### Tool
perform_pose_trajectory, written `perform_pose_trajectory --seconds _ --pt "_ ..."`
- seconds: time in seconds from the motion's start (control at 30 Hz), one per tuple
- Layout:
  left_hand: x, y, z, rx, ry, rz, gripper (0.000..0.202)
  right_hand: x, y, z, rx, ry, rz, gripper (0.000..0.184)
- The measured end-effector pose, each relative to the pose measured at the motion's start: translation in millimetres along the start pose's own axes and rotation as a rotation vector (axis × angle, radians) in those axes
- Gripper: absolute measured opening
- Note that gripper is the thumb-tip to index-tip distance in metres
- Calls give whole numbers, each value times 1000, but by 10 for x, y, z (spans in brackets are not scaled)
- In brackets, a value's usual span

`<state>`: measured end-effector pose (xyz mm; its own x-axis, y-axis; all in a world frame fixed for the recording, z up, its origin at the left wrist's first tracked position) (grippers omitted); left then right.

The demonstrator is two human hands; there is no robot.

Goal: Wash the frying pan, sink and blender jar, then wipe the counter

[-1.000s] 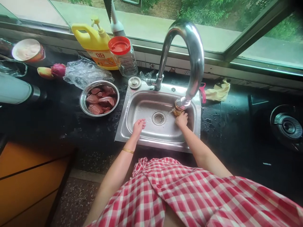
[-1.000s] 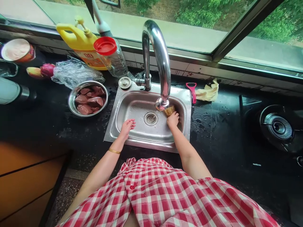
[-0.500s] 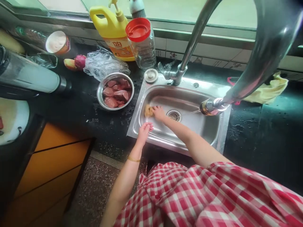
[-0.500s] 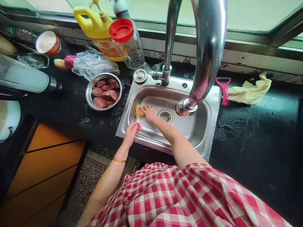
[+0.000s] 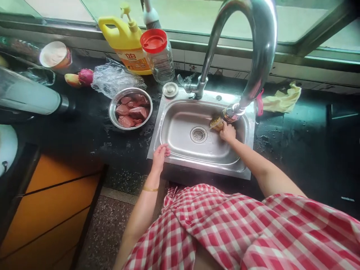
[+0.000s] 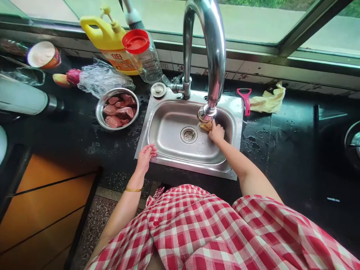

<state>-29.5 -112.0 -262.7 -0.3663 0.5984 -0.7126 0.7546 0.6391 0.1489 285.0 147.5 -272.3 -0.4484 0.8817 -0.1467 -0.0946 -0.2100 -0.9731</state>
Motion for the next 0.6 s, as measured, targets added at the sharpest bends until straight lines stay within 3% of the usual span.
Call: perform_pose_trajectory --seconds 0.07,0.1,0.2,0.3,0.4,0.47,0.5,0.53,0.6 --pt "-11 -43 16 -12 -22 12 23 37 120 105 2 167 36 57" --pt "-20 -55 19 -4 -30 23 24 119 209 279 16 190 44 59" --pt "-64 -78 4 68 -46 67 26 471 534 1089 65 118 50 66" --pt "-107 -133 -51 184 -28 118 27 609 827 1985 67 -208 87 61" --pt "-102 -272 -148 252 12 133 29 243 1014 2425 63 -676 218 55" --pt "-56 -388 -211 246 16 135 32 -128 1009 2314 74 -927 366 49" --pt "-21 -443 -238 234 8 139 33 -234 926 2127 70 -939 402 46" --pt "18 -493 -264 217 -1 143 35 -255 786 1874 51 -863 396 43" --pt "99 -574 -317 185 -14 148 37 -128 358 1289 -25 -584 258 42"
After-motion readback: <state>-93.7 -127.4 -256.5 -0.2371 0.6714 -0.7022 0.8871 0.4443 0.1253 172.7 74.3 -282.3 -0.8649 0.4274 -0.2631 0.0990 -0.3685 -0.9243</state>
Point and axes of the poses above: each hand's wrist, its own x-axis towards the middle knuckle, its own y-axis out of the palm, z = x × y, the point moved 7 cm from there along x, towards the middle knuckle, and after that the axes turned 14 degrees about -y, right-handed, at the moved point
